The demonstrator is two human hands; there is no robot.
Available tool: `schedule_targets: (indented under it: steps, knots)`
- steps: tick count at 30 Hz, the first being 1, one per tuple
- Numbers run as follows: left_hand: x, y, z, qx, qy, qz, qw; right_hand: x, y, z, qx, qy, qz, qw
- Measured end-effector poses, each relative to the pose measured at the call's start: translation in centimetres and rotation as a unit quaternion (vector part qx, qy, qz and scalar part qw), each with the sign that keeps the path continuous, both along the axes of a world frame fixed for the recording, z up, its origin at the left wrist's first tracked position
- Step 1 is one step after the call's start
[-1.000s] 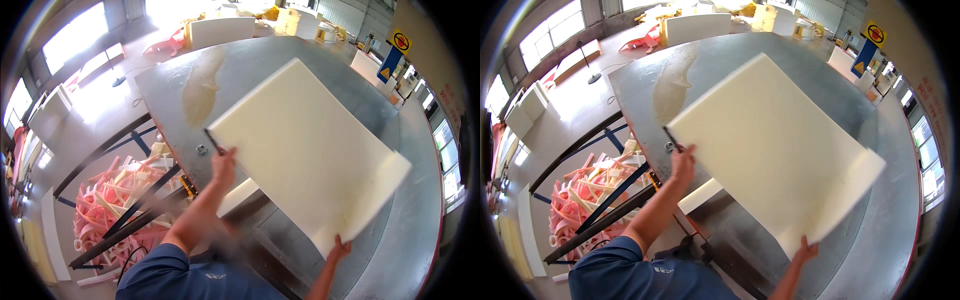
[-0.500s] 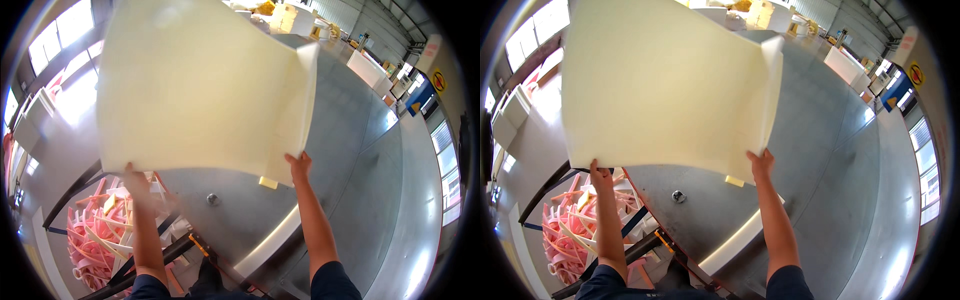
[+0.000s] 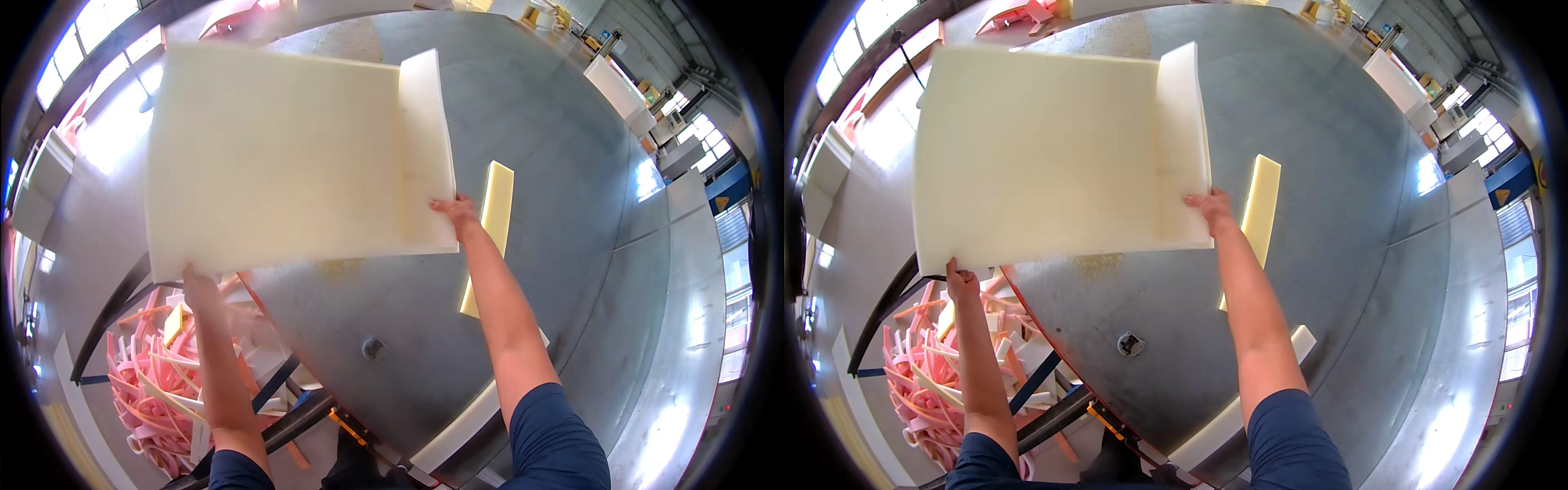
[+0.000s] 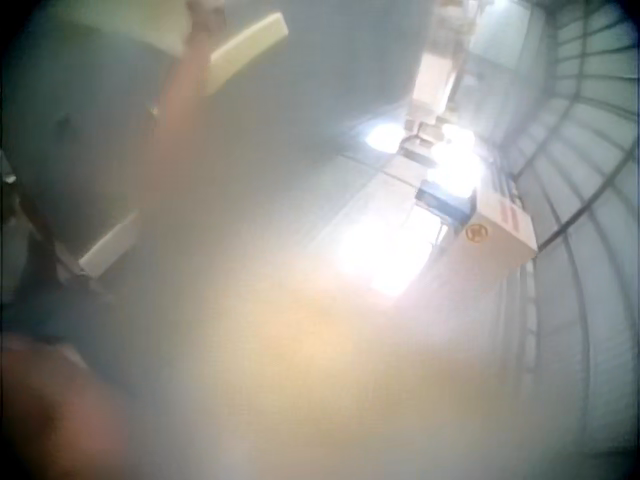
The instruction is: The person measures and cuts white foam sheets on a large table using a metal ruler and a utility knife. They repeatedly mark lines, cut along the ruler, and stack the cut pieces on a nearby pile.
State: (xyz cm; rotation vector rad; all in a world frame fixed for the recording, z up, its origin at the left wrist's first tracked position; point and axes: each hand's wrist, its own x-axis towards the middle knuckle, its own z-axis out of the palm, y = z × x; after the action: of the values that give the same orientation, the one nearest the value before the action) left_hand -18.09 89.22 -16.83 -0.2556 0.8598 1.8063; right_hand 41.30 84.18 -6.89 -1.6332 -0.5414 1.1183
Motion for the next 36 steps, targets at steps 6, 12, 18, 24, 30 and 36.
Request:
schedule_targets:
  steps: [6, 12, 18, 24, 30, 36]
  knots:
    - [5.0, -1.9, -3.2, -0.094, 0.129, -0.092, 0.983, 4.1, -1.2, -7.9, -0.131, -0.237, 0.022, 0.962]
    - [6.8, -1.9, -3.5, -0.118, 0.130, -0.151, 0.973, 7.8, -2.4, -14.2, -0.224, -0.447, 0.121, 0.858]
    - [3.3, -2.2, -5.4, -0.129, 0.177, -0.203, 0.954, -0.8, -3.2, -7.5, -0.297, -0.490, 0.200, 0.794]
    - [-1.6, -4.7, -10.8, -0.163, 0.261, -0.124, 0.943, -3.5, -6.4, -4.2, -0.204, -0.614, 0.156, 0.746]
    - [7.3, -17.3, -4.8, -0.133, 0.334, -0.153, 0.921, -7.7, -25.8, -7.3, 0.120, -0.579, 0.044, 0.805]
    - [17.0, -32.7, -3.4, 0.016, 0.437, -0.357, 0.825, -18.9, -54.4, -2.8, 0.024, -0.446, 0.079, 0.891]
